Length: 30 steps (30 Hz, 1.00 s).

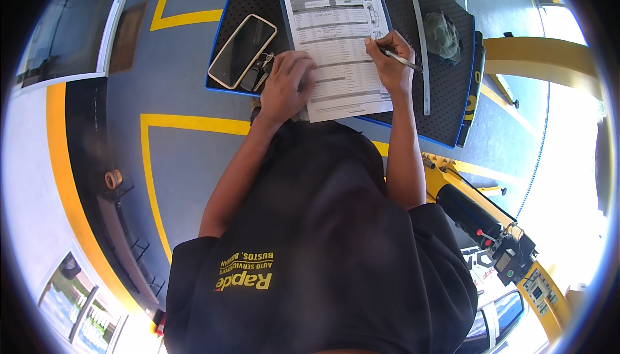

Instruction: The person removes a cap from the engine bay, wipes the engine area with a cloth, and then uses a multimeter to test the car battery terminals. The person also writes on a clipboard during the process.

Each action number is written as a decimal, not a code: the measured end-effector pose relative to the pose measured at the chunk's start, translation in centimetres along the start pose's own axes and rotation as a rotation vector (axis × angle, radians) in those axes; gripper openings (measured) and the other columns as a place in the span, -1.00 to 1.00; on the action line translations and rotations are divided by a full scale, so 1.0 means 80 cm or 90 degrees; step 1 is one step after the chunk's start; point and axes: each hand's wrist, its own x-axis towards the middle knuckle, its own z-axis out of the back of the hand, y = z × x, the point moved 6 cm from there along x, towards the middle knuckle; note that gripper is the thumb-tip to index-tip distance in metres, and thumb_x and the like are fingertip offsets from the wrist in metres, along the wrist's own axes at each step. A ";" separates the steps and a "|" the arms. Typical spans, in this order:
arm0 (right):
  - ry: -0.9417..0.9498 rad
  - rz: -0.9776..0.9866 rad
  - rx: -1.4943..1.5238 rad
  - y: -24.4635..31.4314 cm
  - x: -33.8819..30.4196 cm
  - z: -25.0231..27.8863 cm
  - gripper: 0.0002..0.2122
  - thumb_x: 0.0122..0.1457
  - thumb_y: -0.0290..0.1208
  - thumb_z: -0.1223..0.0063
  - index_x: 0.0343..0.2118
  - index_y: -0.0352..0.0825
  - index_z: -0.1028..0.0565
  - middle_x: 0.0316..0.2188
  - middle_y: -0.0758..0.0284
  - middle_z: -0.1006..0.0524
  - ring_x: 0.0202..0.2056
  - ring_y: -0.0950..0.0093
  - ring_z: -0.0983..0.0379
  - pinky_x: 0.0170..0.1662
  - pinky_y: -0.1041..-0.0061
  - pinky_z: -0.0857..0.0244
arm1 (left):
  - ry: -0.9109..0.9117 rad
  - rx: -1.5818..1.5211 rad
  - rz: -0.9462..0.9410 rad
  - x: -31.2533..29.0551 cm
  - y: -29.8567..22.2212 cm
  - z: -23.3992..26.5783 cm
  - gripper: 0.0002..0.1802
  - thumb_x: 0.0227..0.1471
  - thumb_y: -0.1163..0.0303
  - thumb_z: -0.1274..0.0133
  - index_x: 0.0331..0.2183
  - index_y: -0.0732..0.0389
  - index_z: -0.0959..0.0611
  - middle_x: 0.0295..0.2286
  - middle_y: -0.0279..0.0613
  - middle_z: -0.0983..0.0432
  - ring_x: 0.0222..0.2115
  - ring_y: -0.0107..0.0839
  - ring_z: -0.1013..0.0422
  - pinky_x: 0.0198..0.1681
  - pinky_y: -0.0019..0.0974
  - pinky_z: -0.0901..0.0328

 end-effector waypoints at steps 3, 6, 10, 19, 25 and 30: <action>0.026 -0.034 -0.013 -0.005 0.000 -0.009 -0.60 0.27 -0.39 -0.40 -0.62 -0.38 -0.42 -0.71 0.49 -0.39 -0.57 0.74 -0.16 -0.49 0.49 -0.09 | 0.007 0.020 -0.001 0.000 -0.004 -0.001 -0.76 0.12 0.34 -0.38 -0.16 0.11 -0.72 -0.05 -0.29 -0.59 0.06 -0.12 -0.47 0.04 -0.08 -0.49; 0.024 0.040 -0.037 0.007 -0.002 -0.019 -0.61 0.27 -0.44 -0.36 -0.61 -0.39 -0.38 -0.71 0.45 -0.36 -0.57 0.72 -0.12 -0.50 0.48 -0.09 | 0.015 0.033 0.010 0.001 -0.006 -0.003 -0.72 0.09 0.28 -0.43 -0.17 0.09 -0.73 -0.04 -0.33 -0.59 0.07 -0.13 -0.47 0.05 -0.10 -0.49; 0.081 0.017 -0.147 0.003 -0.005 -0.037 -0.66 0.27 -0.50 -0.29 -0.58 -0.41 -0.36 -0.69 0.35 -0.35 -0.57 0.69 -0.14 -0.47 0.47 -0.17 | 0.016 0.045 0.001 0.003 -0.006 -0.003 -0.72 0.09 0.28 -0.43 -0.16 0.08 -0.74 -0.03 -0.35 -0.59 0.07 -0.13 -0.47 0.06 -0.10 -0.49; -0.048 0.025 0.045 -0.008 0.029 -0.012 -0.62 0.29 -0.51 -0.30 -0.61 -0.40 -0.35 -0.72 0.47 -0.28 -0.57 0.72 -0.08 -0.49 0.46 -0.06 | 0.015 0.012 0.025 0.001 -0.003 -0.004 -0.69 0.05 0.32 -0.45 -0.15 0.10 -0.76 -0.02 -0.34 -0.60 0.10 -0.13 -0.46 0.11 -0.08 -0.48; 0.030 0.072 -0.039 -0.008 0.026 -0.034 -0.63 0.26 -0.51 -0.29 -0.62 -0.39 -0.33 -0.73 0.45 -0.24 -0.58 0.72 -0.06 -0.51 0.44 -0.05 | 0.016 0.006 0.033 0.002 -0.003 -0.004 -0.69 0.04 0.35 -0.46 -0.16 0.11 -0.75 -0.03 -0.32 -0.60 0.10 -0.13 -0.46 0.11 -0.08 -0.48; 0.037 0.071 -0.052 -0.007 0.024 -0.037 -0.65 0.24 -0.54 -0.27 -0.61 -0.39 -0.33 -0.72 0.45 -0.24 -0.58 0.73 -0.06 -0.51 0.45 -0.06 | 0.020 -0.003 0.031 0.003 -0.003 -0.005 -0.69 0.04 0.36 -0.46 -0.16 0.13 -0.74 -0.05 -0.30 -0.61 0.08 -0.12 -0.47 0.12 -0.09 -0.47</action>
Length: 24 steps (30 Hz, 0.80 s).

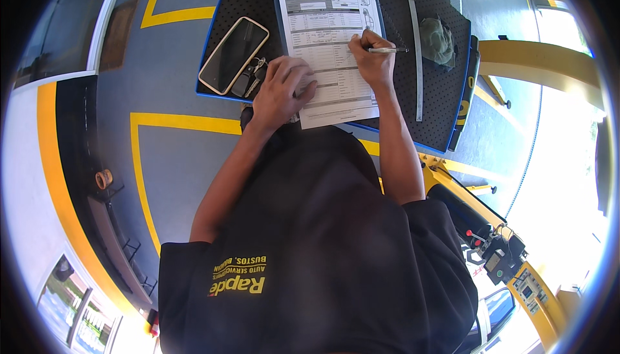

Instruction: The person removes a cap from the engine bay, wipes the engine area with a cloth, and then uses a multimeter to test the car battery terminals. The person also writes on a clipboard during the process.

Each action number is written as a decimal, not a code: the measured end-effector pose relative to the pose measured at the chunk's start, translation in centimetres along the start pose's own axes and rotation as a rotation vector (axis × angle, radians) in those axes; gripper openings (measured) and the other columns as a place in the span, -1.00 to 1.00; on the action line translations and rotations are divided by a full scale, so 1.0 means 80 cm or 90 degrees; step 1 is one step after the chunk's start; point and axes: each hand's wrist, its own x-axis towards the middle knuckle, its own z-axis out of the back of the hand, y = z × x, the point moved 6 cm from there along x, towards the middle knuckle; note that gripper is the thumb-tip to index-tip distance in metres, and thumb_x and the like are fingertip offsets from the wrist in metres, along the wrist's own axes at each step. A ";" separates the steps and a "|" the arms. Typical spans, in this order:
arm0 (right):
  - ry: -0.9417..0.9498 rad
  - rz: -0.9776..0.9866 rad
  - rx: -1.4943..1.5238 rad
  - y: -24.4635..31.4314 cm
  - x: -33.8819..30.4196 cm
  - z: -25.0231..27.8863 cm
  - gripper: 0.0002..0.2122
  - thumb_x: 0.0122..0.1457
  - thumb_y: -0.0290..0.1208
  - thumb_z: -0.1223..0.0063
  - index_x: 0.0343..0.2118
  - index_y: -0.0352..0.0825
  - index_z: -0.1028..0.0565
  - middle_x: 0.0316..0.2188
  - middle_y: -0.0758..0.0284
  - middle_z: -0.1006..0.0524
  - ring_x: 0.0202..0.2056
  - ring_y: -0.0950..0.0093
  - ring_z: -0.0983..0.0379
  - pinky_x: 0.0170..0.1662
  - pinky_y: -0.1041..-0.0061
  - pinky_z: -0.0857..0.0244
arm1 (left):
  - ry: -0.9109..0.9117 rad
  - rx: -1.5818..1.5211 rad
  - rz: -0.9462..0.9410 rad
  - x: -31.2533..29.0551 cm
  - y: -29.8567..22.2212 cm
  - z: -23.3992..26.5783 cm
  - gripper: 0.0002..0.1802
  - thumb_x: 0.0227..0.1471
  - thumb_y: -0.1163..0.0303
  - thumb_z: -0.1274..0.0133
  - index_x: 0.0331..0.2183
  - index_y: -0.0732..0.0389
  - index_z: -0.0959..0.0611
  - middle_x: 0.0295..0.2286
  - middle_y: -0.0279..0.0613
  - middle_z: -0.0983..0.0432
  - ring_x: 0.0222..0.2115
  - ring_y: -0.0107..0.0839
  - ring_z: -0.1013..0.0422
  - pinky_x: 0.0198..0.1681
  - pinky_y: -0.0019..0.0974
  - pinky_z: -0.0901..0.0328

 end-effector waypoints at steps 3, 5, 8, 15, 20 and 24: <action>-0.002 0.015 -0.024 0.005 -0.002 0.000 -0.67 0.22 -0.55 -0.26 -0.61 -0.39 -0.33 -0.72 0.45 -0.24 -0.58 0.73 -0.06 -0.52 0.46 -0.07 | 0.000 0.001 -0.007 0.001 -0.001 0.000 -0.68 0.03 0.38 -0.46 -0.16 0.14 -0.73 -0.05 -0.29 -0.61 0.07 -0.11 -0.47 0.12 -0.09 -0.46; 0.006 0.024 -0.027 0.006 -0.001 0.000 -0.68 0.21 -0.56 -0.26 -0.61 -0.39 -0.33 -0.72 0.45 -0.23 -0.58 0.73 -0.05 -0.52 0.47 -0.08 | -0.003 -0.002 -0.008 0.001 -0.001 0.001 -0.68 0.03 0.39 -0.46 -0.16 0.15 -0.73 -0.06 -0.29 -0.61 0.07 -0.11 -0.47 0.12 -0.09 -0.46; -0.028 -0.008 0.012 -0.001 0.000 0.004 -0.68 0.21 -0.56 -0.25 -0.61 -0.39 -0.33 -0.71 0.43 -0.20 -0.58 0.74 -0.05 -0.53 0.48 -0.07 | -0.004 -0.004 -0.011 0.001 -0.001 0.001 -0.68 0.03 0.39 -0.46 -0.15 0.16 -0.73 -0.06 -0.27 -0.61 0.06 -0.11 -0.47 0.13 -0.09 -0.45; -0.036 0.025 -0.026 -0.005 -0.001 0.002 -0.69 0.20 -0.58 -0.24 -0.61 -0.39 -0.33 -0.70 0.43 -0.20 -0.58 0.72 -0.05 -0.53 0.48 -0.08 | -0.001 -0.006 -0.011 0.000 -0.001 0.001 -0.67 0.04 0.39 -0.45 -0.13 0.18 -0.74 -0.04 -0.26 -0.60 0.08 -0.10 -0.46 0.15 -0.07 -0.44; -0.009 0.014 -0.036 -0.003 -0.001 0.004 -0.71 0.20 -0.59 -0.24 -0.60 -0.38 -0.36 -0.72 0.42 -0.24 -0.59 0.72 -0.07 -0.52 0.47 -0.08 | 0.003 -0.012 0.001 -0.001 0.001 0.001 -0.67 0.04 0.39 -0.45 -0.14 0.18 -0.74 -0.05 -0.26 -0.60 0.09 -0.10 -0.46 0.16 -0.06 -0.44; -0.037 0.018 -0.005 -0.008 -0.003 0.003 -0.64 0.25 -0.58 -0.23 -0.62 -0.37 -0.30 -0.71 0.49 -0.24 -0.58 0.74 -0.06 -0.51 0.49 -0.02 | 0.004 -0.021 0.009 -0.002 0.002 -0.001 -0.64 0.04 0.38 -0.46 -0.12 0.20 -0.72 -0.03 -0.24 -0.59 0.10 -0.08 -0.44 0.18 -0.05 -0.42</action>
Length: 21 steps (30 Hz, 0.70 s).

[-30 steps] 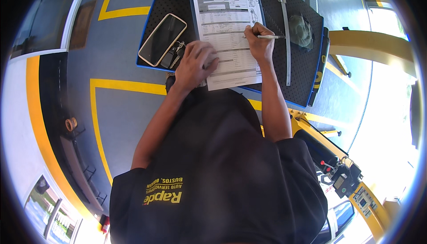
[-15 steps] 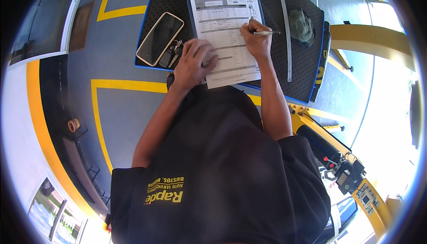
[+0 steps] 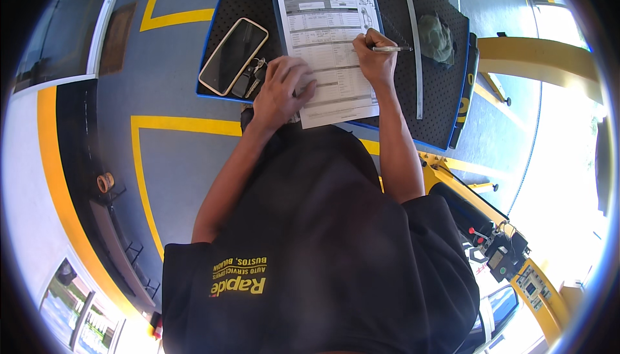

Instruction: The person removes a cap from the engine bay, wipes the engine area with a cloth, and then uses a multimeter to test the car battery terminals. The person also writes on a clipboard during the process.

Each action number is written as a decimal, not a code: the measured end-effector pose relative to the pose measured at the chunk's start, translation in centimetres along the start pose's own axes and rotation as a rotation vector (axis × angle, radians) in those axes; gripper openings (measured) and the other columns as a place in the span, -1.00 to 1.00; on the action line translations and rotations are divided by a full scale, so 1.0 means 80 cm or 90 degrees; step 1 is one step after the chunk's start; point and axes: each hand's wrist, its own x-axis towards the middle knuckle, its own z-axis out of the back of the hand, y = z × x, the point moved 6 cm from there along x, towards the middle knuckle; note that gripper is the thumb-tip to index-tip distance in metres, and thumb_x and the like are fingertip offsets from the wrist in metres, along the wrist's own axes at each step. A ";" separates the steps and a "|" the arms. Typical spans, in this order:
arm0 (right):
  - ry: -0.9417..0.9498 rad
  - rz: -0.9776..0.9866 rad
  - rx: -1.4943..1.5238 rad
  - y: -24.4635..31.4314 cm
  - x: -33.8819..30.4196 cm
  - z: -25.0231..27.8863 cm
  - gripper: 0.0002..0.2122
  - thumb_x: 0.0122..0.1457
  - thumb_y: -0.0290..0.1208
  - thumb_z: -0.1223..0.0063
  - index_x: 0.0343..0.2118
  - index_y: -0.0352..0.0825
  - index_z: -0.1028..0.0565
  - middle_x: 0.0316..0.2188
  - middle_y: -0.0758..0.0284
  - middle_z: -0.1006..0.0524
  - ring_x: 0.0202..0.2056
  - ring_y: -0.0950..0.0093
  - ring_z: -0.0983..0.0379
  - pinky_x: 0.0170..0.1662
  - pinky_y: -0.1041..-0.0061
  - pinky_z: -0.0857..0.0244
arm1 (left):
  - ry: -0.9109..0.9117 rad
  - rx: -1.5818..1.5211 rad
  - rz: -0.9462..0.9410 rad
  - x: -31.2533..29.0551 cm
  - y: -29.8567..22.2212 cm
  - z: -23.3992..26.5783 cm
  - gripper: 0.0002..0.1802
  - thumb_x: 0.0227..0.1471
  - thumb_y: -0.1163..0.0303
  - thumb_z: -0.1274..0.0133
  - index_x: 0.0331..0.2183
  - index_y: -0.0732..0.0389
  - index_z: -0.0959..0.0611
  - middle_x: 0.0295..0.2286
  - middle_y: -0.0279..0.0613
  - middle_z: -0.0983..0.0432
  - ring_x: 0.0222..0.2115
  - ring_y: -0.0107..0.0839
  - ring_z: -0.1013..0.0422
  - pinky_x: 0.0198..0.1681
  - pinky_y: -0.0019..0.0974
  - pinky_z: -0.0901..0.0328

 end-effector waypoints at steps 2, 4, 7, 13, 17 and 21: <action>0.004 0.006 0.000 -0.002 0.001 -0.002 -0.63 0.27 -0.56 -0.25 -0.63 -0.37 -0.31 -0.71 0.49 -0.26 -0.57 0.74 -0.07 -0.51 0.49 -0.03 | -0.022 0.004 -0.004 0.000 0.000 0.002 -0.58 0.03 0.37 -0.47 -0.08 0.21 -0.70 0.01 -0.19 -0.55 0.12 -0.07 -0.43 0.20 -0.04 -0.40; -0.038 0.004 0.025 -0.001 0.007 0.005 -0.63 0.26 -0.54 -0.28 -0.62 -0.37 -0.32 -0.72 0.47 -0.29 -0.59 0.74 -0.09 -0.51 0.50 -0.07 | -0.043 -0.002 0.000 -0.001 0.001 0.006 -0.53 0.02 0.35 -0.48 -0.05 0.22 -0.68 0.05 -0.14 -0.50 0.13 -0.06 -0.41 0.21 -0.03 -0.39; -0.067 -0.094 0.170 0.000 0.019 0.014 -0.62 0.28 -0.52 -0.30 -0.62 -0.36 -0.34 -0.72 0.48 -0.32 -0.59 0.75 -0.11 -0.50 0.52 -0.08 | -0.065 -0.019 0.001 0.000 0.003 0.009 -0.47 0.00 0.33 -0.50 -0.02 0.23 -0.65 0.10 -0.09 -0.45 0.14 -0.05 -0.40 0.22 -0.03 -0.38; 0.053 0.012 0.086 0.067 0.008 -0.046 -0.61 0.29 -0.48 -0.28 -0.62 -0.32 -0.30 -0.70 0.49 -0.29 -0.56 0.72 -0.11 -0.50 0.48 -0.05 | -0.031 -0.050 0.004 -0.003 0.006 0.009 -0.46 0.00 0.32 -0.51 -0.03 0.27 -0.65 0.07 -0.09 -0.46 0.12 -0.05 -0.41 0.20 -0.07 -0.41; 0.034 -0.002 0.034 0.071 -0.002 -0.074 -0.66 0.24 -0.51 -0.26 -0.61 -0.39 -0.33 -0.70 0.43 -0.26 -0.55 0.70 -0.11 -0.49 0.42 -0.13 | -0.007 -0.051 -0.015 -0.004 0.005 0.009 -0.49 0.01 0.33 -0.50 -0.05 0.27 -0.65 0.04 -0.09 -0.48 0.12 -0.05 -0.42 0.19 -0.08 -0.42; 0.073 -0.035 0.026 0.060 -0.004 -0.081 -0.68 0.23 -0.50 -0.25 -0.60 -0.40 -0.36 -0.71 0.41 -0.27 -0.56 0.68 -0.12 -0.49 0.40 -0.15 | -0.003 -0.057 -0.006 -0.004 0.007 0.010 -0.52 0.03 0.33 -0.48 -0.06 0.27 -0.66 0.04 -0.10 -0.48 0.12 -0.05 -0.42 0.19 -0.07 -0.43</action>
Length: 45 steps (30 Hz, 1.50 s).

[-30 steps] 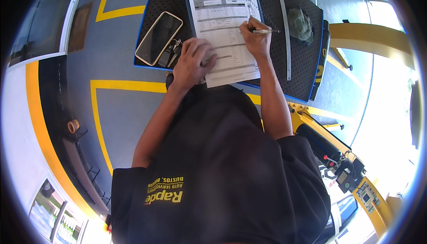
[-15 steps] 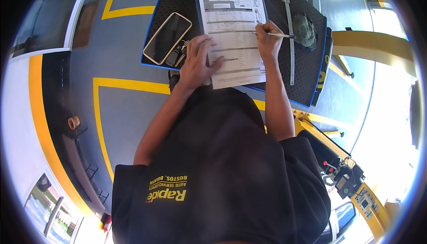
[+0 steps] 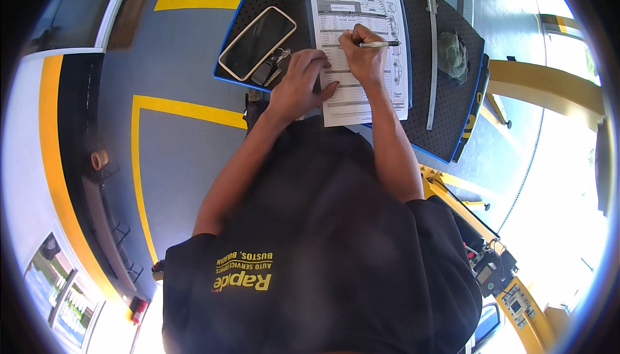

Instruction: The person removes a cap from the engine bay, wipes the engine area with a cloth, and then uses a multimeter to test the car battery terminals. The person also writes on a clipboard during the process.

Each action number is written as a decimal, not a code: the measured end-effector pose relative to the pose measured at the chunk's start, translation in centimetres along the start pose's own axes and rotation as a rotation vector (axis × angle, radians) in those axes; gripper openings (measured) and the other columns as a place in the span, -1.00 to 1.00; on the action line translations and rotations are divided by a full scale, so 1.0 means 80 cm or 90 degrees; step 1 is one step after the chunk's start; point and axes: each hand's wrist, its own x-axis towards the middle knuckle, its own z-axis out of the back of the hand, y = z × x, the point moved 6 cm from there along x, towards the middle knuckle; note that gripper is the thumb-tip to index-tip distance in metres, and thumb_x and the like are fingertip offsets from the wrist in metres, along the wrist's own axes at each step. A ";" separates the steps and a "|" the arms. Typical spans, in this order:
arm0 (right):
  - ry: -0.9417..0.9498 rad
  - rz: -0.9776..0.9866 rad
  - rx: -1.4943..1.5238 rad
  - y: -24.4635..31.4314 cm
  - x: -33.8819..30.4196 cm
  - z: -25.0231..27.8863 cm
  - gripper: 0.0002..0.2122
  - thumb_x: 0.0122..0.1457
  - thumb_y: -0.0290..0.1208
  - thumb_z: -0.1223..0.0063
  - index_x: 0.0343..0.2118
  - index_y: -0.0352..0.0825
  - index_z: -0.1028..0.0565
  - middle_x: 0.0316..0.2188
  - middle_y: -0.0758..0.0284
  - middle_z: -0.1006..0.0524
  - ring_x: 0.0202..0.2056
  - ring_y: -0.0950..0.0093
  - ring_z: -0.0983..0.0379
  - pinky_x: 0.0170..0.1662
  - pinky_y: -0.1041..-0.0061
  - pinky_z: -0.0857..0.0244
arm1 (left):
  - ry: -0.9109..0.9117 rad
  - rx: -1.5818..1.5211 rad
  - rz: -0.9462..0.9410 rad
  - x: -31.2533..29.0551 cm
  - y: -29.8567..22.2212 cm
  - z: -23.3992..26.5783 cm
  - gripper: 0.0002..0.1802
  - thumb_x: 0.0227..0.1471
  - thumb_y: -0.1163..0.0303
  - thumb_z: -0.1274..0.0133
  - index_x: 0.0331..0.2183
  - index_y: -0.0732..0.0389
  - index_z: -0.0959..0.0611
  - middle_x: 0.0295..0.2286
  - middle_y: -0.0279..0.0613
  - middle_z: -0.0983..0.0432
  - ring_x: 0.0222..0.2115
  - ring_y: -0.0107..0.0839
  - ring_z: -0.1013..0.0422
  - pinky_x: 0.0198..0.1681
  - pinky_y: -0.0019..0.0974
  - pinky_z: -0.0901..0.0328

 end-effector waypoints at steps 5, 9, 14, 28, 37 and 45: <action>-0.013 0.099 -0.084 0.012 -0.003 -0.007 -0.64 0.24 -0.54 -0.26 -0.62 -0.36 -0.30 -0.71 0.43 -0.21 -0.57 0.68 -0.04 -0.51 0.41 -0.07 | 0.005 -0.004 0.004 -0.001 0.002 -0.003 -0.55 0.05 0.32 -0.47 -0.07 0.26 -0.66 0.02 -0.12 -0.50 0.12 -0.06 -0.43 0.19 -0.07 -0.43; -0.029 0.061 -0.006 0.003 -0.002 -0.005 -0.68 0.21 -0.55 -0.26 -0.60 -0.38 -0.33 -0.71 0.41 -0.25 -0.57 0.67 -0.10 -0.50 0.41 -0.12 | -0.003 -0.003 -0.005 -0.001 0.003 -0.003 -0.56 0.06 0.31 -0.46 -0.08 0.26 -0.67 0.00 -0.13 -0.51 0.12 -0.06 -0.44 0.19 -0.07 -0.43; 0.000 0.049 -0.015 -0.007 -0.003 -0.003 -0.77 0.16 -0.56 -0.27 -0.57 -0.39 -0.44 -0.70 0.35 -0.37 -0.59 0.65 -0.26 -0.49 0.41 -0.21 | 0.007 0.004 -0.006 0.000 0.002 -0.004 -0.57 0.06 0.31 -0.46 -0.08 0.26 -0.67 0.00 -0.13 -0.52 0.11 -0.08 -0.45 0.18 -0.09 -0.44; 0.047 0.063 -0.021 -0.012 -0.009 -0.006 -0.72 0.14 -0.56 -0.24 -0.64 -0.35 -0.37 -0.72 0.38 -0.36 -0.61 0.65 -0.20 -0.52 0.42 -0.13 | 0.007 0.001 -0.001 0.000 0.005 -0.005 -0.57 0.06 0.32 -0.46 -0.08 0.26 -0.68 0.01 -0.13 -0.52 0.11 -0.08 -0.45 0.18 -0.09 -0.44; -0.141 -0.251 0.651 -0.094 0.075 0.115 -0.77 0.32 -0.47 -0.29 -0.45 -0.26 -0.47 -0.63 0.43 -0.42 -0.61 0.68 -0.25 -0.54 0.63 -0.04 | 0.006 0.009 0.000 -0.001 0.004 -0.006 -0.54 0.08 0.31 -0.46 -0.04 0.27 -0.68 0.04 -0.13 -0.51 0.11 -0.06 -0.45 0.18 -0.07 -0.44; -0.430 0.000 0.088 -0.110 0.062 0.128 -0.67 0.35 -0.16 -0.39 -0.31 -0.35 -0.57 -0.48 0.44 -0.56 -0.39 0.61 -0.45 -0.25 0.49 -0.38 | -0.082 0.051 -0.017 0.005 0.003 0.008 -0.63 0.19 0.46 -0.28 0.02 0.28 -0.63 0.18 0.08 -0.43 0.19 0.07 -0.42 0.25 0.07 -0.37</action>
